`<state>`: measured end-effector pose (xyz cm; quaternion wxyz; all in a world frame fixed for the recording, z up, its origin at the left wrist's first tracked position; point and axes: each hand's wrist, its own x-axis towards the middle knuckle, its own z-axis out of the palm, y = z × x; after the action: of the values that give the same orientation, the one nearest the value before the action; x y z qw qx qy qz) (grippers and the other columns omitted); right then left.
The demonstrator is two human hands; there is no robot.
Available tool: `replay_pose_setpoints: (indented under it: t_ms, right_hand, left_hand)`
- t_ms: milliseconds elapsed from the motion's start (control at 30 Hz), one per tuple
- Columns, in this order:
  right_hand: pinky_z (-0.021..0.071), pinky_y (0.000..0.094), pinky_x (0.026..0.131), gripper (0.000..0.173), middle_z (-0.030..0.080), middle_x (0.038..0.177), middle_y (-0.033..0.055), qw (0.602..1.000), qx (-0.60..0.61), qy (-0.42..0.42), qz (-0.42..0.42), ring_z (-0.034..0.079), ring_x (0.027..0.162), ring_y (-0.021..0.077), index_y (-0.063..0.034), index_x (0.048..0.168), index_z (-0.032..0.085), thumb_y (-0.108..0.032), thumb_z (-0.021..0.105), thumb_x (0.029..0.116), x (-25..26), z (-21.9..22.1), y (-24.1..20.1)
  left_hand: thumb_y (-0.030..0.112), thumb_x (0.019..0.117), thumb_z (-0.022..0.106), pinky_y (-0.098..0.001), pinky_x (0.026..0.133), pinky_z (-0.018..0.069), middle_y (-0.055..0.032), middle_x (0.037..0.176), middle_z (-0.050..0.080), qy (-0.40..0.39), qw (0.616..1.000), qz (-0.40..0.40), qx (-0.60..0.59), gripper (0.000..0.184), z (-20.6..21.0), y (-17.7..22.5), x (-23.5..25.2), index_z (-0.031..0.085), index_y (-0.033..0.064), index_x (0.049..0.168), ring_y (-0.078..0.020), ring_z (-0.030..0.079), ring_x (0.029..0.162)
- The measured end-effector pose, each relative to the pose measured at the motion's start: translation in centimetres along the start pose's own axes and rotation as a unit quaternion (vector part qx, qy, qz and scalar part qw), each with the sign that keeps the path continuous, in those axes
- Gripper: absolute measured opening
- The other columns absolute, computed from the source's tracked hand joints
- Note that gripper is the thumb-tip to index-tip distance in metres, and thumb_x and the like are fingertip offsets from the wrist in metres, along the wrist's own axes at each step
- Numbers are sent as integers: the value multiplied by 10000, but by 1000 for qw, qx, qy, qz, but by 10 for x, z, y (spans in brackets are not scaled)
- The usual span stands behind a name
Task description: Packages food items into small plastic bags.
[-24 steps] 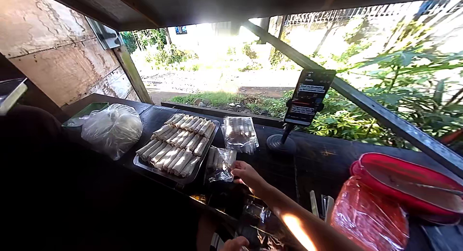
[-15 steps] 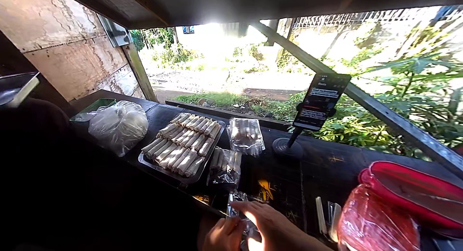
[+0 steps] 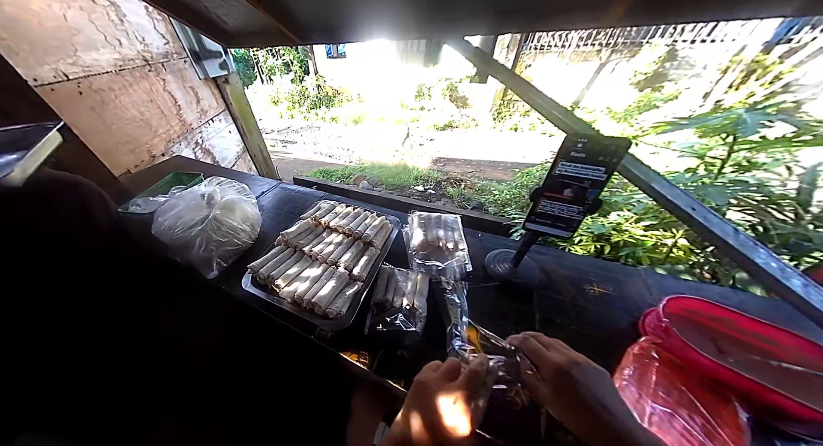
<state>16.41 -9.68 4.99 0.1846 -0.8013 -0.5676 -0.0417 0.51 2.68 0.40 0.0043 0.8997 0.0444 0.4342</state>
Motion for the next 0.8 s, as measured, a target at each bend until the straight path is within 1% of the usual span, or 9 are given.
replay_pose_setpoints:
  t_ms: [33, 100, 167, 267, 367, 467, 533, 700, 800]
  right_hand:
    - [563, 617, 757, 299, 732, 1119, 224, 999, 19, -39, -2, 711, 972, 461, 9, 1120, 740, -20, 760, 823, 2, 2, 11]
    - [519, 649, 893, 494, 704, 1230, 220, 991, 64, -108, -52, 674, 1108, 456, -3, 1216, 712, -251, 845, 810, 14, 5, 29]
    - [521, 638, 940, 600, 699, 1246, 200, 982, 95, -80, -142, 673, 1139, 428, -22, 1225, 708, -361, 867, 757, 39, 7, 30]
    - [511, 553, 1015, 563, 657, 1318, 213, 963, 134, -94, -213, 632, 1217, 401, 3, 1326, 637, -211, 825, 840, 103, -5, -2]
    - [404, 528, 1133, 668, 527, 1480, 227, 954, 138, -209, -166, 506, 1374, 383, -17, 1498, 469, -149, 764, 913, 186, -3, -40]
    - [332, 527, 1188, 781, 402, 1582, 230, 955, 90, -253, -129, 400, 1463, 380, -44, 1587, 334, -22, 704, 899, 264, 25, -64]
    - [341, 521, 1184, 800, 420, 1565, 231, 958, 64, -240, -140, 406, 1455, 386, -43, 1585, 335, 45, 673, 865, 305, 53, -66]
    - [297, 501, 1216, 1029, 253, 1663, 222, 945, 65, -300, -110, 314, 1517, 374, -54, 1644, 120, 64, 732, 825, 354, 80, -79]
    - [351, 531, 1177, 1098, 328, 1628, 229, 940, 83, -315, -106, 400, 1465, 394, -111, 1657, 72, -15, 781, 825, 359, 90, -77]
  left_hand:
    - [87, 932, 635, -260, 553, 496, -7, 1046, 770, -10, 1000, 15, 2, 175, 11, -6, -5, 796, 99, 999, -132, 619, 631]
    - [32, 896, 647, -285, 544, 528, -25, 1077, 772, -66, 997, 27, -9, 188, 31, -16, -16, 797, 87, 994, -156, 667, 665]
    - [-30, 873, 655, -351, 605, 586, -69, 1090, 765, -150, 986, 7, -67, 259, 41, -23, -21, 782, 52, 1083, -222, 730, 781]
    - [-53, 912, 613, -414, 726, 610, -116, 1134, 754, -203, 966, -30, -157, 277, 49, -30, -21, 767, 38, 1124, -284, 744, 935]
    - [-41, 932, 608, -452, 780, 606, -137, 1164, 741, -224, 949, -84, -208, 265, 51, -36, -19, 766, 39, 1130, -310, 738, 961]
    - [-28, 920, 631, -414, 771, 612, -124, 1118, 753, -193, 956, -88, -203, 219, 53, -38, -22, 780, 42, 1065, -283, 745, 917]
    - [-31, 924, 626, -410, 778, 611, -133, 1112, 754, -193, 954, -95, -211, 211, 51, -37, -22, 780, 29, 1054, -285, 747, 922]
    - [-15, 955, 580, -427, 814, 604, -161, 1115, 756, -230, 941, -149, -199, 236, 34, -32, -7, 772, 4, 1092, -306, 753, 960]
    - [-16, 969, 553, -471, 845, 600, -193, 1143, 737, -236, 933, -156, -223, 246, 43, -34, -12, 770, 4, 1083, -347, 738, 1007]
